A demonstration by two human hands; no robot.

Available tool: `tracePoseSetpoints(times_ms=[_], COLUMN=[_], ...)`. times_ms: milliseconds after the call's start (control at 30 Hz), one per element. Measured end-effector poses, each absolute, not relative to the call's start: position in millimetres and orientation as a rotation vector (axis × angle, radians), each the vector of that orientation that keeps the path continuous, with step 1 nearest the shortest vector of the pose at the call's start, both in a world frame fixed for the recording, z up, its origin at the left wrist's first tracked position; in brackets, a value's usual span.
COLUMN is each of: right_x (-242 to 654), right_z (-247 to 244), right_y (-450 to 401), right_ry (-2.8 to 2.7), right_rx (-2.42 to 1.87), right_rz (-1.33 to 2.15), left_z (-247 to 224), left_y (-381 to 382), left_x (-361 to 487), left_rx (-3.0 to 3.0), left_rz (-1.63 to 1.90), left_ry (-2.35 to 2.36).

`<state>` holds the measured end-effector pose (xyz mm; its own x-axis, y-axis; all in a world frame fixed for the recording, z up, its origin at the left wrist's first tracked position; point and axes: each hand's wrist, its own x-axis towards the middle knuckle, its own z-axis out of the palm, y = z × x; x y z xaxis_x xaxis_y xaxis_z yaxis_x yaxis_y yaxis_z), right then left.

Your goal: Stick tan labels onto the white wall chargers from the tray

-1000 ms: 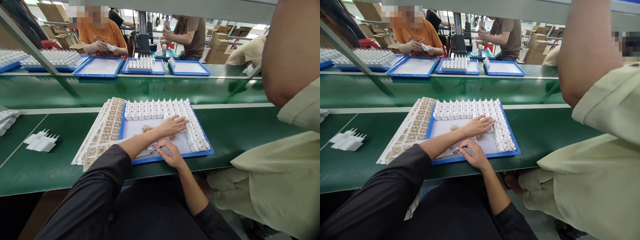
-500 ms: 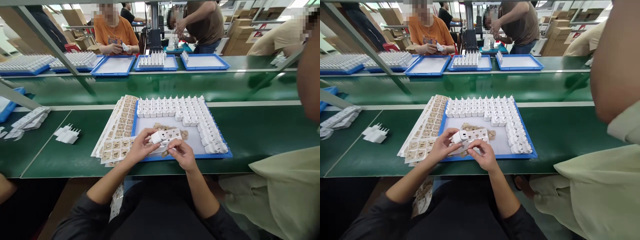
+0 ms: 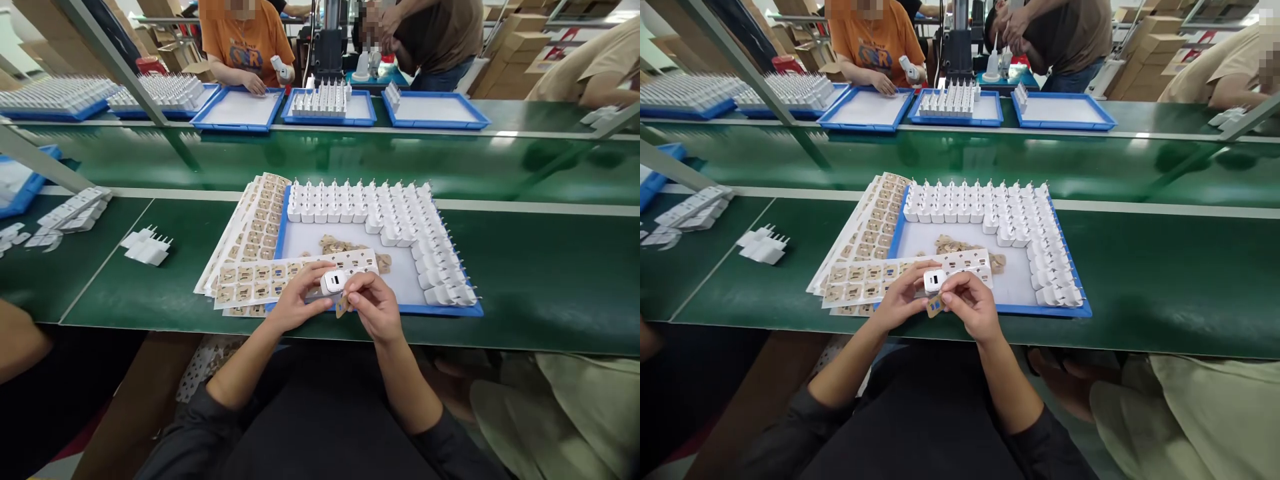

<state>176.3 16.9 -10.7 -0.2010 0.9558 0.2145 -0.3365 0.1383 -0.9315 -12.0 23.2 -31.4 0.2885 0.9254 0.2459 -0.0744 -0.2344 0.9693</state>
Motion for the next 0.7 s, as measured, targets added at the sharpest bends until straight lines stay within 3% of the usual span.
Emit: tracePoseSetpoints(times_ms=[200,333,700], right_x=[171.3,169.0,163.2], right_z=[-7.0,-4.9,-0.7], right_y=[12.6,14.8,14.4], right_ry=[-1.223,-1.196,-1.208], right_rx=[-0.847,-0.954,-1.007], right_rz=[1.279,1.113,1.061], left_z=[-30.8,-30.0,-25.9], left_y=[13.9,11.6,12.6], left_x=[-8.6,-9.4,-7.9], left_rx=[1.724,1.818,1.864], left_rz=[1.327,1.355,1.409], left_ry=[1.148,1.119,1.094])
